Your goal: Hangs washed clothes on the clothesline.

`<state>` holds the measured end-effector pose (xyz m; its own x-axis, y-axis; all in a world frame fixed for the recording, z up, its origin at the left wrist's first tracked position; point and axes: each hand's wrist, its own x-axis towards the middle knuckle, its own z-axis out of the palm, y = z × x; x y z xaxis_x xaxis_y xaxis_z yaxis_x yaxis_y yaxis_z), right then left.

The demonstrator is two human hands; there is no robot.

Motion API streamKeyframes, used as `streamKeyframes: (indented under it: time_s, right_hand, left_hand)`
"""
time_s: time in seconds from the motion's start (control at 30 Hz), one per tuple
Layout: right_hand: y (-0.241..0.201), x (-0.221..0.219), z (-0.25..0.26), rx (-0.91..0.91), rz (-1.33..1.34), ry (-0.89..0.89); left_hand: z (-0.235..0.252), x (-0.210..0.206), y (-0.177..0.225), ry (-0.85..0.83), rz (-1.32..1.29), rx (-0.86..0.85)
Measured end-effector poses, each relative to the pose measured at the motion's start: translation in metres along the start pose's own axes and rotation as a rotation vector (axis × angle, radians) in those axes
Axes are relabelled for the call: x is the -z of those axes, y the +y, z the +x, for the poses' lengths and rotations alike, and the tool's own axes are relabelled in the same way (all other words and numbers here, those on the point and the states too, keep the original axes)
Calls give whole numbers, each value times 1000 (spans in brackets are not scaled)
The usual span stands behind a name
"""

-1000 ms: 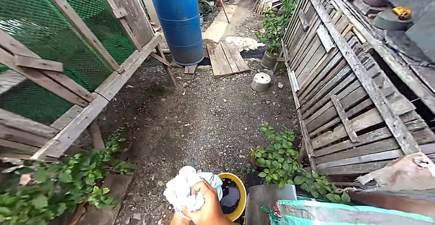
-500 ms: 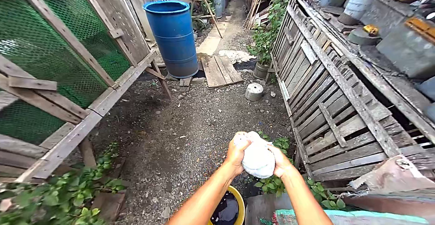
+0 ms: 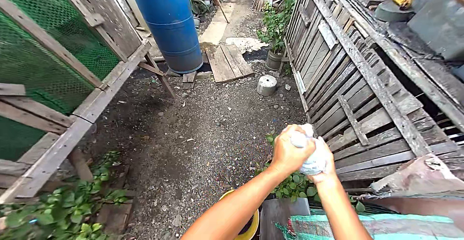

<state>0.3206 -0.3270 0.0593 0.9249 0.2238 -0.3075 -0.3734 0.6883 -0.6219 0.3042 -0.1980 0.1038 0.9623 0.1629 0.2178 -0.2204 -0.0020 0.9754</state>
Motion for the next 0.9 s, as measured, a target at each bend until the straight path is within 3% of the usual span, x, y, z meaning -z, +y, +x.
streamKeyframes:
  time_s: [0.07, 0.17, 0.33, 0.43, 0.63, 0.8, 0.9]
  right_hand:
    - [-25, -5, 9, -82, -150, -46]
    - [-67, -45, 12, -269, -534, 2]
    - [-94, -46, 56, -422, -1154, -207]
    - [-91, -44, 76, -411, -1483, -195]
    - [-67, -52, 102, -366, -2109, -164]
    - [-41, -64, 102, -377, -2326, -93]
    - [-18, -80, 94, -391, -2414, -63]
  left_hand:
    - [2, -3, 9, -187, 257, -337]
    - [-3, -17, 8, -266, 515, -746]
    - [-13, -44, -14, -245, 723, -1020]
    - [-10, -58, -31, -320, 830, -1014]
    - [3, -64, -61, -541, 926, -810]
    - [1, -58, -75, -483, 950, -718]
    - [-3, -46, -66, -671, 987, -411]
